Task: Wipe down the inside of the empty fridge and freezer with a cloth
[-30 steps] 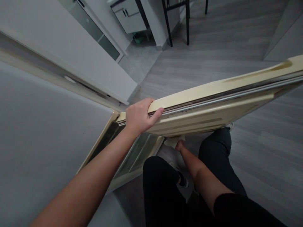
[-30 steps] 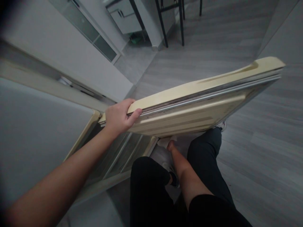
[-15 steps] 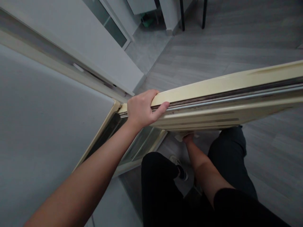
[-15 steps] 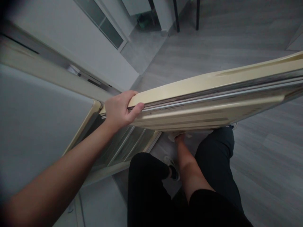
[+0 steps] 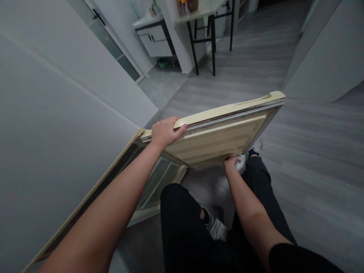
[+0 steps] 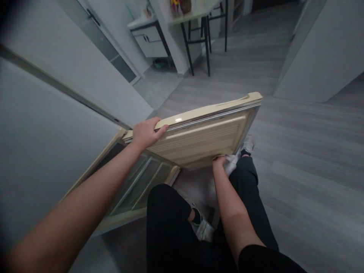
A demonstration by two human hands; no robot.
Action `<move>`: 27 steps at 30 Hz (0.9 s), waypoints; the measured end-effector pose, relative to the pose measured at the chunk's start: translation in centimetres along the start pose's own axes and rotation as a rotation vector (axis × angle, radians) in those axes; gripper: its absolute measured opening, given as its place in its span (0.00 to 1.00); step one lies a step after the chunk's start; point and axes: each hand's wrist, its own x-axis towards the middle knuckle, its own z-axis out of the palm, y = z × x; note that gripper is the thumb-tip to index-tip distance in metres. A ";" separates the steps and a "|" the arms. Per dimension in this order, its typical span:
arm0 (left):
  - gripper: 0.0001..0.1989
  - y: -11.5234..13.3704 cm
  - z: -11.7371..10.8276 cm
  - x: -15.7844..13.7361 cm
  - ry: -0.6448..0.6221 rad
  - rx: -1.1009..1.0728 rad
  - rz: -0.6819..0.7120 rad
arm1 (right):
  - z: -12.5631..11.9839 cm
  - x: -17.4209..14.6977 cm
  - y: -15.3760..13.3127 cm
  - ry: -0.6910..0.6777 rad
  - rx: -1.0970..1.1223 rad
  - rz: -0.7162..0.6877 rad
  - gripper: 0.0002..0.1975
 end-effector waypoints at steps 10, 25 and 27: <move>0.37 0.2 -0.4 -0.3 -0.025 -0.041 -0.020 | 1.9 -6.0 -7.9 0.177 0.061 -0.339 0.20; 0.37 0.0 -0.7 -0.6 -0.027 -0.036 -0.009 | 10.4 -18.1 0.2 -0.657 -1.632 -0.968 0.24; 0.36 0.0 -0.7 -0.6 -0.024 -0.036 -0.008 | 9.9 -17.5 1.0 -0.857 -1.672 -1.081 0.21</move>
